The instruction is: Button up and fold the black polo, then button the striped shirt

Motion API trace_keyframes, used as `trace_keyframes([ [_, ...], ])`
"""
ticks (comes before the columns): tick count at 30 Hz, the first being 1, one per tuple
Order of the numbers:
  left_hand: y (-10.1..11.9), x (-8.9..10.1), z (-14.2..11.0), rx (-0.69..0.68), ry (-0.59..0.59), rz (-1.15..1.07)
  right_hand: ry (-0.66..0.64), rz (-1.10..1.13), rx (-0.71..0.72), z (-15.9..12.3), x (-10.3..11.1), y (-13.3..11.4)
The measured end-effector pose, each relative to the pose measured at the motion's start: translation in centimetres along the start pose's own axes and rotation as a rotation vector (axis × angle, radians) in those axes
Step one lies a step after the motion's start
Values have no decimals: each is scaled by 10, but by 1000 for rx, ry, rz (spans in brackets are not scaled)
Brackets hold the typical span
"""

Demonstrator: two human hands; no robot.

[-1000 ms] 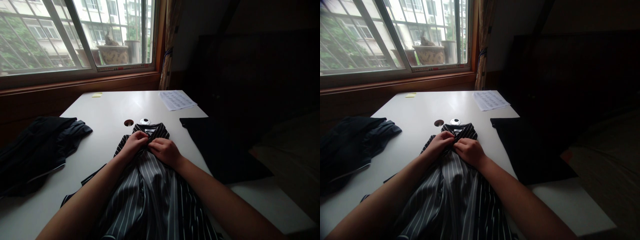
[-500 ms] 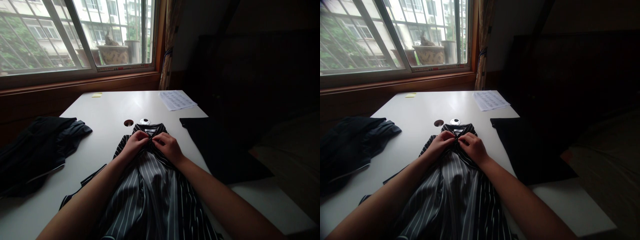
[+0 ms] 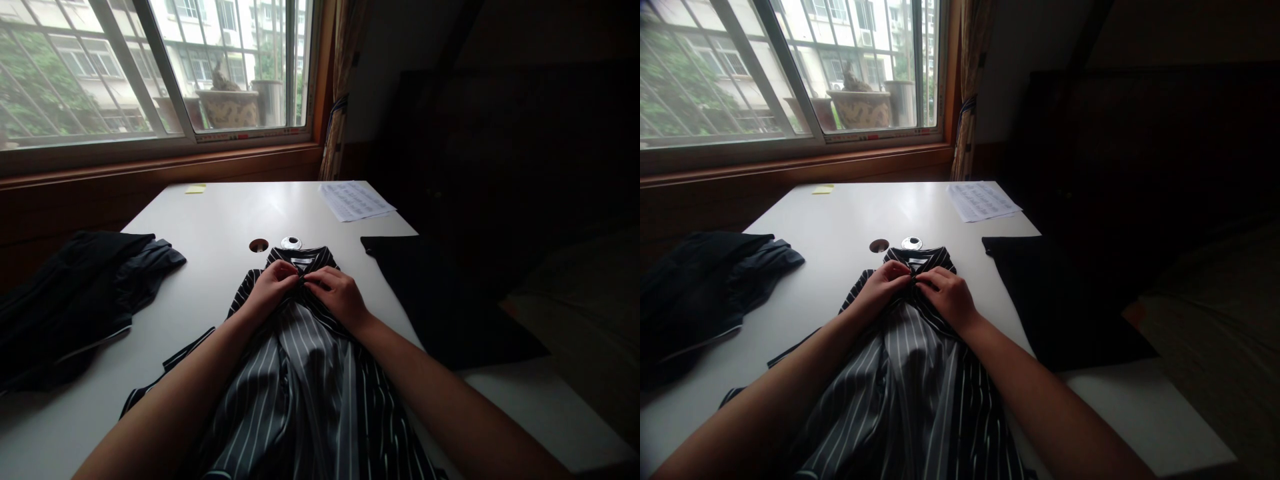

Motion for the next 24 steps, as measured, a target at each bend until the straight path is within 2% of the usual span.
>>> trace_keyframes([
  [14, -2, 1, 1, -1, -4, -21, 7, 14, 4, 1, 1, -3],
  [24, 2, 0, -2, -25, -16, 61, -118, -31, 25, 1, 0, 6],
])
Point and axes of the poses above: each hand's wrist, its own z-axis towards the middle knuckle, its own x-axis out of the back of the hand, y = z × x, the point moved 1 cm from there along z, towards the middle knuckle, and after that the axes turned 5 degrees about -y, right-handed, at the moved point
